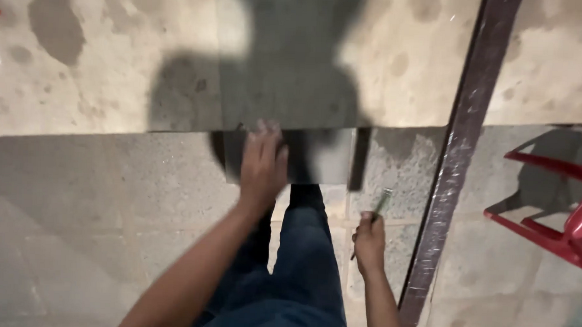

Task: Measure and prepare a glass pane for cutting using a measuring tape and marker.

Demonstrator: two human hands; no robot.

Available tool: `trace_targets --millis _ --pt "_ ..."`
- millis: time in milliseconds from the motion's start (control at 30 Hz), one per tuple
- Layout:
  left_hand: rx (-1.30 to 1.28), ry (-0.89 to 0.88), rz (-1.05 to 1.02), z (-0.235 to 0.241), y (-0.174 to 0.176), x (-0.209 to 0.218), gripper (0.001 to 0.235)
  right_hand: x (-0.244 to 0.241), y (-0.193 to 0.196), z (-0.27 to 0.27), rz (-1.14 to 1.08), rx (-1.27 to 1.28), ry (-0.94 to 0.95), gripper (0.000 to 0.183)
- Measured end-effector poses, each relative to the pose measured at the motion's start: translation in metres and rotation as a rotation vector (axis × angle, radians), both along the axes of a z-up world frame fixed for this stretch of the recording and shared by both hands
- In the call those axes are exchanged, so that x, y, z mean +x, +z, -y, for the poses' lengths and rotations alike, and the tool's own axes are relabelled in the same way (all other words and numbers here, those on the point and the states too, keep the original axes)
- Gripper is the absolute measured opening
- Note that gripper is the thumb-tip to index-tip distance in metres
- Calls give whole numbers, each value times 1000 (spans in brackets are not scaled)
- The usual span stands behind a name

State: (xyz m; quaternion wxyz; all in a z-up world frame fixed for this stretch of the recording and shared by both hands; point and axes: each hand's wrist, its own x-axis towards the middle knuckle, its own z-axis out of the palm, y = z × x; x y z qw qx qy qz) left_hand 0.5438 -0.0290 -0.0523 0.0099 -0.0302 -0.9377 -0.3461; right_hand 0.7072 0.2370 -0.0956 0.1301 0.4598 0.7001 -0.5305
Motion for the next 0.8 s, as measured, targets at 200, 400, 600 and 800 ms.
trace_targets --millis 200,400,600,800 --pt "598 541 638 -22 1 140 22 -4 -31 31 189 -407 173 35" --pt "1273 895 716 -30 -34 88 38 -41 -42 58 76 -573 174 34" --pt "1544 921 622 -32 -54 81 21 -57 -25 66 -25 -621 203 32" --pt "1566 914 612 -31 -57 79 17 -54 -34 69 -113 -630 165 27"
